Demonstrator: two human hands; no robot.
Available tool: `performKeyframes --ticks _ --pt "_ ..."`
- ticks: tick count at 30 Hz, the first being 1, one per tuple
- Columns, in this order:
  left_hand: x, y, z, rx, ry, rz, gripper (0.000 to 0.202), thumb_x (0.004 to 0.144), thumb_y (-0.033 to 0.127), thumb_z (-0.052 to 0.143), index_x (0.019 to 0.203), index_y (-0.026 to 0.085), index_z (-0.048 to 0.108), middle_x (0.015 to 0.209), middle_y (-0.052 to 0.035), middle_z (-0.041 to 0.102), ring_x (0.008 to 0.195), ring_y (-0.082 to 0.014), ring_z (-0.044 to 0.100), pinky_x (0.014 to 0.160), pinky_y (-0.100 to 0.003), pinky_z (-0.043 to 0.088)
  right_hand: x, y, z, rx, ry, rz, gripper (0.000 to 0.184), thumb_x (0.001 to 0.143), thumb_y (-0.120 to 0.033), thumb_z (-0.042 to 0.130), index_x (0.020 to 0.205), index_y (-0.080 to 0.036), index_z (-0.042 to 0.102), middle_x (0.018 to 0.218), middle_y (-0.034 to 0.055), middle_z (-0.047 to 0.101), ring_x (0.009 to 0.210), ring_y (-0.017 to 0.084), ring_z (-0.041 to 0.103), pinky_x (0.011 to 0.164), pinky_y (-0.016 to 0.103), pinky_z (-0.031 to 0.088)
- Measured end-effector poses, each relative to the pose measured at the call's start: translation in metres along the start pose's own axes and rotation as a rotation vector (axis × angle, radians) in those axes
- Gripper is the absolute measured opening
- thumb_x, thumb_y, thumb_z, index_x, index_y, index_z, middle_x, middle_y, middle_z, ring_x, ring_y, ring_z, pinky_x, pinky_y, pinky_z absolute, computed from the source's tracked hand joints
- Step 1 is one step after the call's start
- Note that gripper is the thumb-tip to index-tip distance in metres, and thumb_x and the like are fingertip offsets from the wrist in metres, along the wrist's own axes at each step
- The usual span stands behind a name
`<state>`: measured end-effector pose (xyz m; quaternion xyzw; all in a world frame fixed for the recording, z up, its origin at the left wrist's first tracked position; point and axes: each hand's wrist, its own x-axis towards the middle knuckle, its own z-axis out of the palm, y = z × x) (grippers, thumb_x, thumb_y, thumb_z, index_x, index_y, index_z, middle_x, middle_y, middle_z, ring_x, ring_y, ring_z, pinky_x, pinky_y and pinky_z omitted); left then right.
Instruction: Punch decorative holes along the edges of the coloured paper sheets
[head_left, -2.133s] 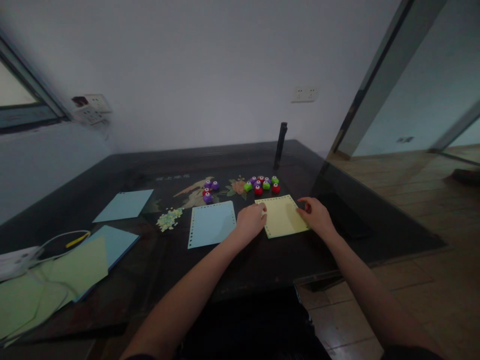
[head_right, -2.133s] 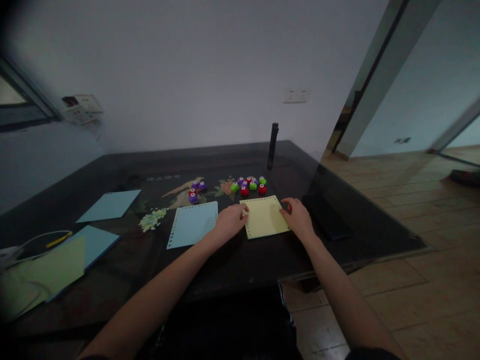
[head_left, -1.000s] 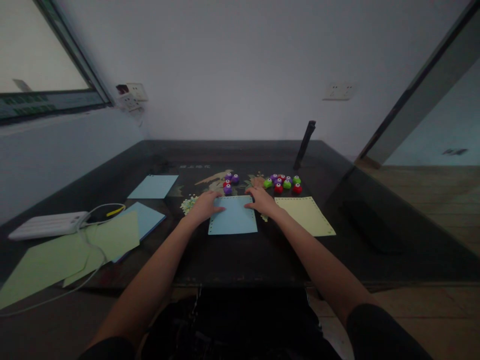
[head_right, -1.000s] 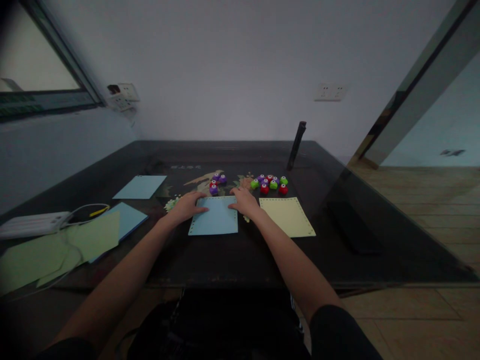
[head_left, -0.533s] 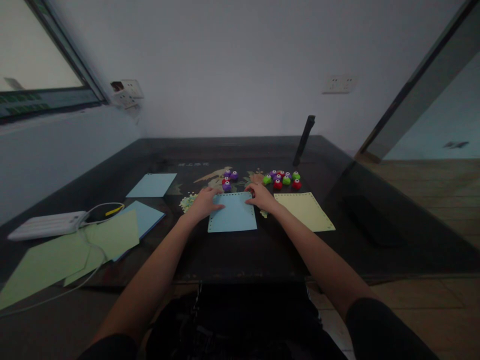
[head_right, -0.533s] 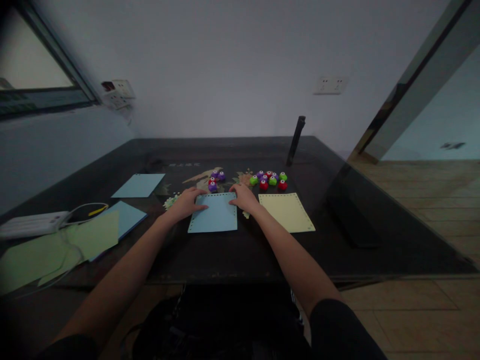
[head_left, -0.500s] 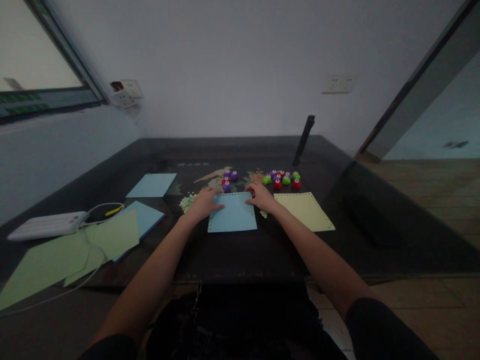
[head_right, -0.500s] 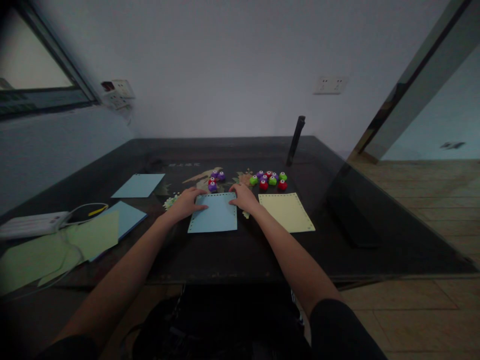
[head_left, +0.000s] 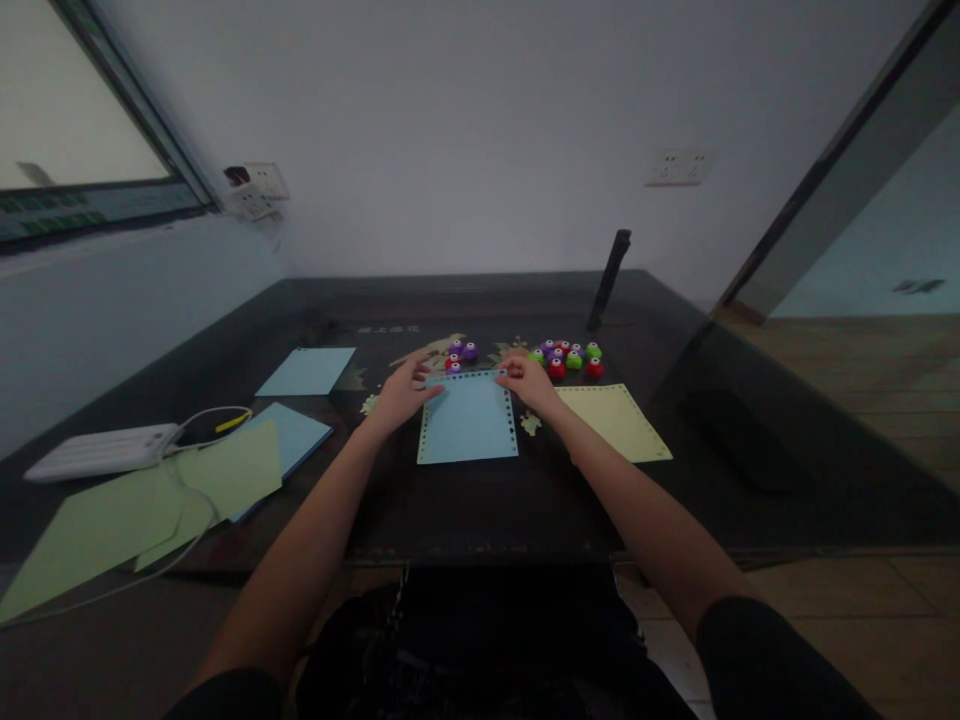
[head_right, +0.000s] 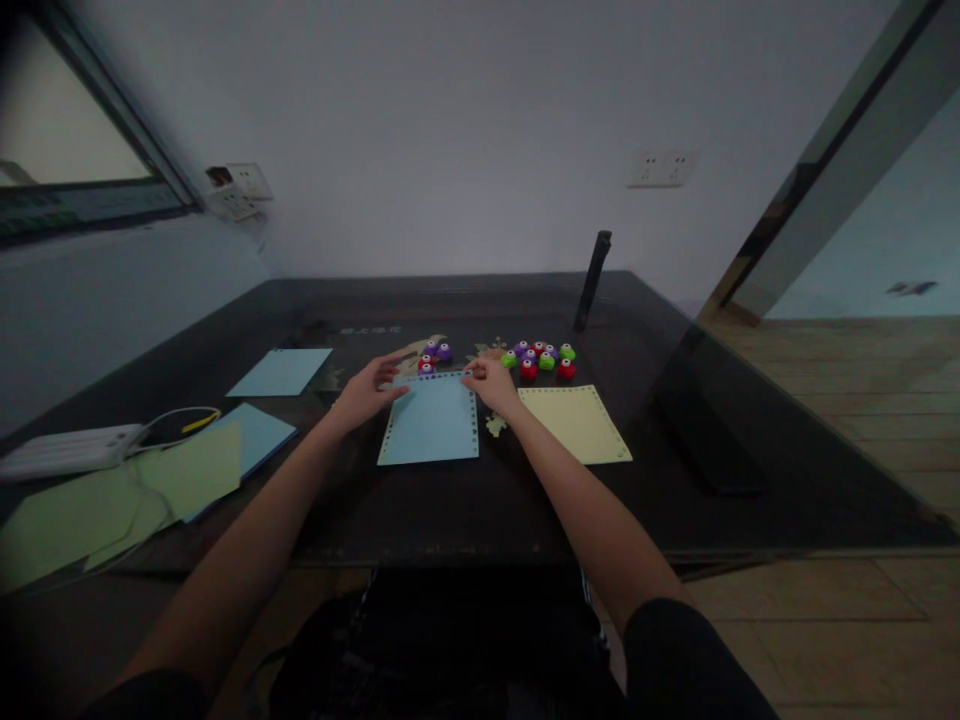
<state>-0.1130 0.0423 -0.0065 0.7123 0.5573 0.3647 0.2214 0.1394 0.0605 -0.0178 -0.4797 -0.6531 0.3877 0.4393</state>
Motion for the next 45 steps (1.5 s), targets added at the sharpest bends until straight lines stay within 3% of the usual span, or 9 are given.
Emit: performKeyframes --ticks 3,7,11,17,29,34,38,41,45 --pt "-0.001 0.004 0.001 -0.319 -0.052 -0.150 0.054 0.071 0.032 0.068 0.121 0.016 0.052 0.108 -0.0129 0.064 0.089 -0.0221 0.063 0.079 -0.038 0.050 0.003 0.000 -0.009 0.198 0.074 0.026 0.019 0.064 -0.028 0.068 0.076 -0.019 0.057 0.055 -0.0051 0.052 0.048 0.011 0.047 0.046 0.023 0.036" --pt "-0.011 0.017 0.003 -0.600 -0.364 -0.259 0.034 0.074 0.037 0.066 0.100 0.016 0.065 0.094 -0.0117 0.069 0.081 -0.0230 0.065 0.070 -0.036 0.051 0.006 -0.004 -0.022 0.342 0.191 0.023 0.029 0.058 -0.036 0.072 0.077 -0.020 0.057 0.060 -0.0030 0.056 0.053 0.011 0.049 0.046 0.023 0.036" --pt "-0.021 0.031 0.003 -0.604 -0.523 -0.288 0.029 0.071 0.039 0.068 0.086 0.014 0.069 0.084 -0.0105 0.070 0.067 -0.0188 0.063 0.058 -0.030 0.047 0.007 -0.009 -0.030 0.385 0.274 -0.012 0.032 0.055 -0.038 0.074 0.077 -0.020 0.058 0.059 -0.0036 0.056 0.053 0.011 0.049 0.046 0.023 0.035" --pt "-0.022 0.033 0.007 -0.438 -0.582 -0.251 0.030 0.071 0.041 0.067 0.077 0.012 0.068 0.072 -0.0085 0.068 0.056 -0.0139 0.057 0.052 -0.025 0.040 0.004 -0.015 -0.029 0.388 0.269 -0.053 0.034 0.056 -0.041 0.074 0.077 -0.020 0.058 0.059 -0.0043 0.054 0.052 0.010 0.048 0.046 0.022 0.035" --pt "-0.017 0.015 0.013 -0.365 -0.529 -0.156 0.027 0.069 0.041 0.067 0.074 0.014 0.068 0.066 -0.0085 0.068 0.055 -0.0172 0.059 0.054 -0.030 0.048 0.001 -0.021 -0.029 0.314 0.213 -0.055 0.039 0.062 -0.056 0.069 0.073 -0.020 0.058 0.063 -0.0021 0.054 0.054 0.010 0.046 0.047 0.022 0.037" --pt "-0.018 0.020 0.009 -0.444 -0.386 -0.130 0.023 0.064 0.032 0.072 0.078 0.014 0.069 0.070 -0.0102 0.068 0.060 -0.0217 0.063 0.057 -0.034 0.051 0.000 -0.023 -0.029 0.349 0.226 -0.034 0.047 0.067 -0.067 0.060 0.068 -0.020 0.056 0.060 -0.0007 0.054 0.052 0.011 0.048 0.044 0.022 0.036" --pt "-0.016 0.022 0.003 -0.430 -0.337 -0.143 0.018 0.067 0.031 0.070 0.075 0.015 0.068 0.068 -0.0072 0.067 0.059 -0.0183 0.060 0.057 -0.030 0.048 -0.001 -0.023 -0.028 0.323 0.199 -0.022 0.051 0.071 -0.069 0.054 0.073 -0.019 0.059 0.064 0.0022 0.060 0.052 0.011 0.053 0.044 0.022 0.035" --pt "-0.009 0.015 -0.002 -0.430 -0.204 -0.169 0.020 0.069 0.034 0.068 0.070 0.014 0.065 0.064 -0.0051 0.066 0.055 -0.0150 0.056 0.053 -0.026 0.044 0.000 -0.021 -0.026 0.270 0.152 -0.040 0.050 0.074 -0.067 0.053 0.073 -0.018 0.060 0.065 0.0039 0.063 0.051 0.011 0.054 0.044 0.022 0.035" --pt "-0.001 0.007 -0.008 -0.627 0.089 -0.225 0.031 0.064 0.040 0.070 0.077 0.013 0.062 0.071 -0.0046 0.067 0.057 -0.0134 0.056 0.052 -0.024 0.043 0.004 -0.015 -0.017 0.198 0.095 -0.056 0.045 0.075 -0.062 0.054 0.072 -0.017 0.059 0.063 0.0033 0.064 0.049 0.011 0.054 0.042 0.021 0.034"
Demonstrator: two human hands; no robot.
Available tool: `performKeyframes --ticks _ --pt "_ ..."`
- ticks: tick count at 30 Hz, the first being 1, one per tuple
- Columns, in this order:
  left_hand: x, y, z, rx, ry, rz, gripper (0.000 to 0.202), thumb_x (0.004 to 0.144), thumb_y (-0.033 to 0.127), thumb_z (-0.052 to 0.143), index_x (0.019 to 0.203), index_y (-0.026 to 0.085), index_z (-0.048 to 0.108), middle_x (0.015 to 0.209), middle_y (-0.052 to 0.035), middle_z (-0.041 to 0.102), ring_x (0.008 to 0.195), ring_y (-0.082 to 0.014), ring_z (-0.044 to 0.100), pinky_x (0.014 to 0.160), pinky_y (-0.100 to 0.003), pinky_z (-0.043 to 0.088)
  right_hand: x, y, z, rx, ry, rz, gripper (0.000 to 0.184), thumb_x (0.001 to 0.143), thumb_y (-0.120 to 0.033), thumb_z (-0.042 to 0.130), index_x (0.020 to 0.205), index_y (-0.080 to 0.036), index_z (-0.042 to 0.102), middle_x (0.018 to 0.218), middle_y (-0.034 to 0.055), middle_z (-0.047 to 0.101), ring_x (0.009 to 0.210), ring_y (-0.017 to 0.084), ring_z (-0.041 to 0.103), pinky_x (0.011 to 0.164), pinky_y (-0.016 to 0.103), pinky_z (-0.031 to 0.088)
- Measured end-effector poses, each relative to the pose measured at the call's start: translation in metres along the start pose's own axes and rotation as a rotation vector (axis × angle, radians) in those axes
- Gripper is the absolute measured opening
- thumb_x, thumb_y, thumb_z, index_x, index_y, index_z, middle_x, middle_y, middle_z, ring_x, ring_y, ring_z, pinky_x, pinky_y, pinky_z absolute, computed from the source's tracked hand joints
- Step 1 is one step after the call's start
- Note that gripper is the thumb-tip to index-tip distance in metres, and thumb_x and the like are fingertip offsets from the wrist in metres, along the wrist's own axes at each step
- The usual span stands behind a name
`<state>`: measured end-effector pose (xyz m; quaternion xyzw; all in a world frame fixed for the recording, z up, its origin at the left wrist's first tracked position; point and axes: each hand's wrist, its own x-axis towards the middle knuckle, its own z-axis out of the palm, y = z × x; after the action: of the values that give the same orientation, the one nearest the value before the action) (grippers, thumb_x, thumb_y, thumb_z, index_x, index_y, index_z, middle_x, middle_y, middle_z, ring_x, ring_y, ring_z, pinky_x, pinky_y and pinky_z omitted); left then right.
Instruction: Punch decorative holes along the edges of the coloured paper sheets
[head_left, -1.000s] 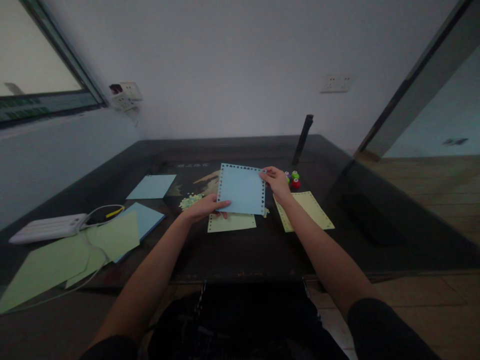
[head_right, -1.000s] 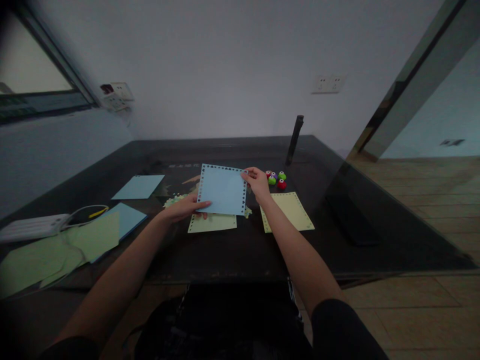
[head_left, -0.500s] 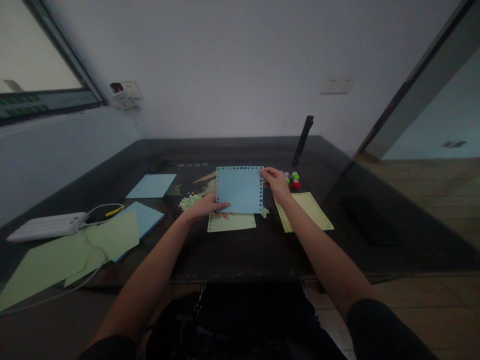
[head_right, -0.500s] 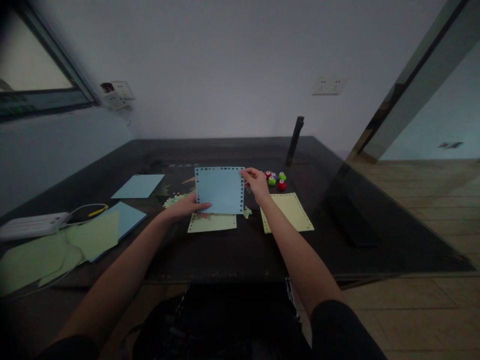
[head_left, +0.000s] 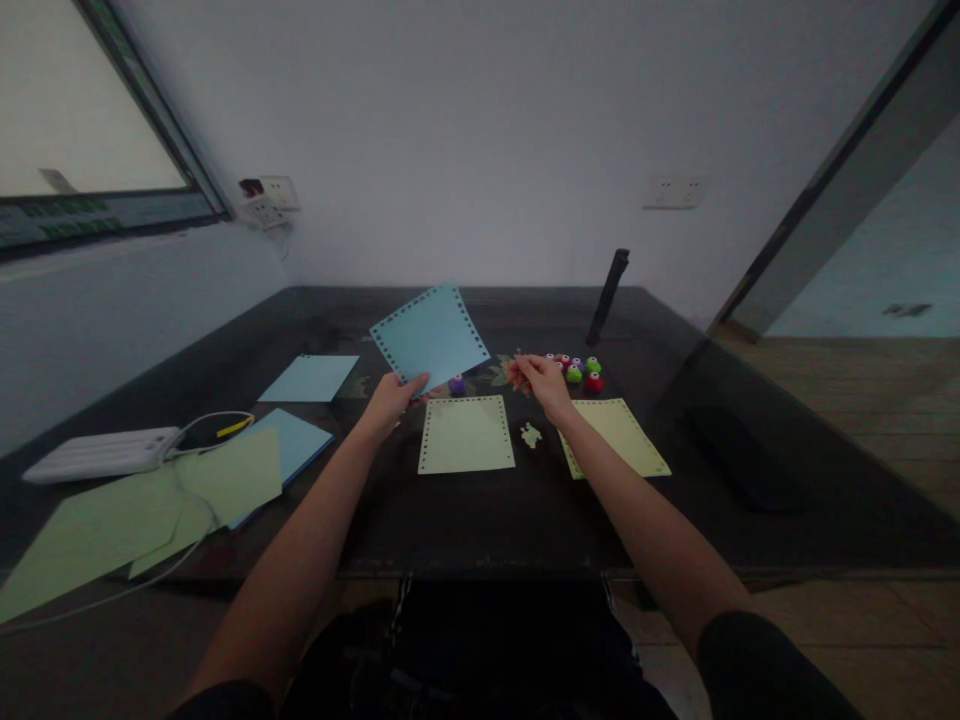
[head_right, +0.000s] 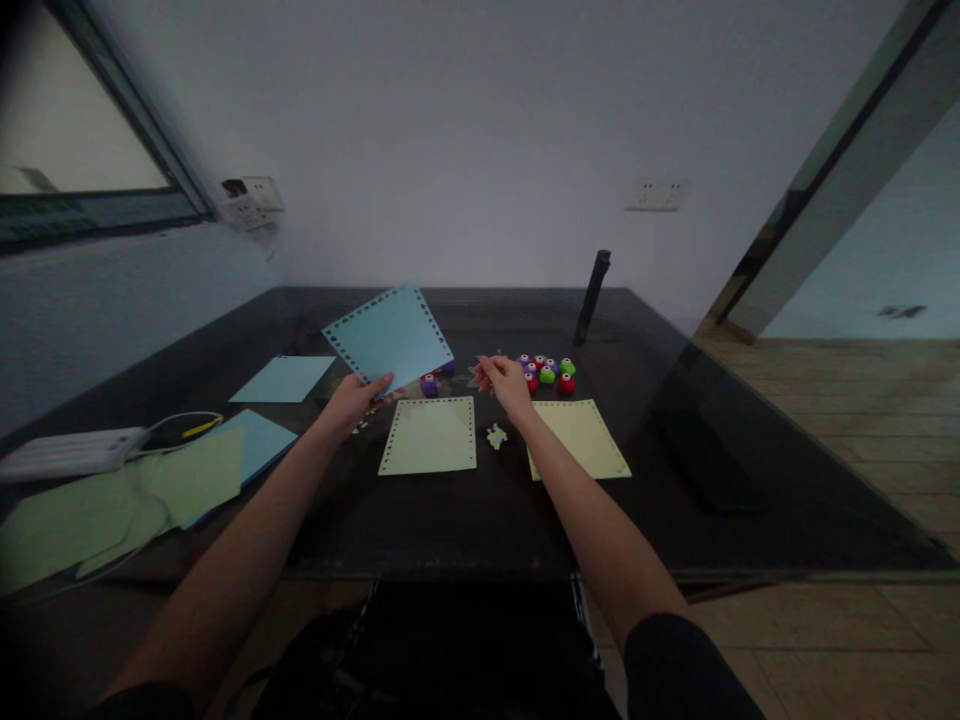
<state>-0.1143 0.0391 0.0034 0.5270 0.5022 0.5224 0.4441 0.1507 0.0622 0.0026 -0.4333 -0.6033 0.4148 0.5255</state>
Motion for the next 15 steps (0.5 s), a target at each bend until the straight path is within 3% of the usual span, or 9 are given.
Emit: performKeyframes --ticks 4,9,12,15 --pt "0.004 0.002 -0.005 -0.172 0.143 -0.024 0.044 0.056 0.042 0.075 0.084 0.013 0.060 0.073 -0.0030 0.065 0.055 -0.0097 0.053 0.051 -0.022 0.041 0.011 0.011 0.012 -0.128 -0.070 -0.009 0.033 0.079 -0.048 0.054 0.071 -0.017 0.060 0.062 0.0021 0.063 0.048 0.011 0.053 0.043 0.021 0.035" --pt "0.002 0.004 -0.006 -0.202 0.136 -0.013 0.048 0.055 0.046 0.075 0.086 0.013 0.059 0.071 -0.0031 0.065 0.051 -0.0079 0.049 0.048 -0.021 0.038 0.031 0.024 0.030 -0.319 -0.097 0.063 0.012 0.079 -0.026 0.055 0.073 -0.017 0.059 0.062 0.0001 0.063 0.051 0.012 0.056 0.052 0.023 0.042" --pt "0.001 0.005 -0.005 -0.211 0.129 -0.016 0.049 0.056 0.045 0.076 0.088 0.012 0.060 0.071 -0.0036 0.066 0.051 -0.0081 0.049 0.049 -0.021 0.038 0.041 0.030 0.044 -0.432 -0.064 0.092 0.006 0.079 -0.023 0.057 0.078 -0.018 0.060 0.066 -0.0006 0.064 0.057 0.012 0.058 0.057 0.023 0.043" --pt "0.001 0.004 -0.005 -0.215 0.120 -0.007 0.047 0.057 0.044 0.076 0.089 0.011 0.062 0.074 -0.0051 0.067 0.055 -0.0095 0.053 0.052 -0.022 0.042 0.045 0.030 0.060 -0.555 -0.053 0.047 0.010 0.078 -0.029 0.061 0.081 -0.019 0.062 0.075 0.0007 0.066 0.067 0.013 0.060 0.060 0.023 0.042"
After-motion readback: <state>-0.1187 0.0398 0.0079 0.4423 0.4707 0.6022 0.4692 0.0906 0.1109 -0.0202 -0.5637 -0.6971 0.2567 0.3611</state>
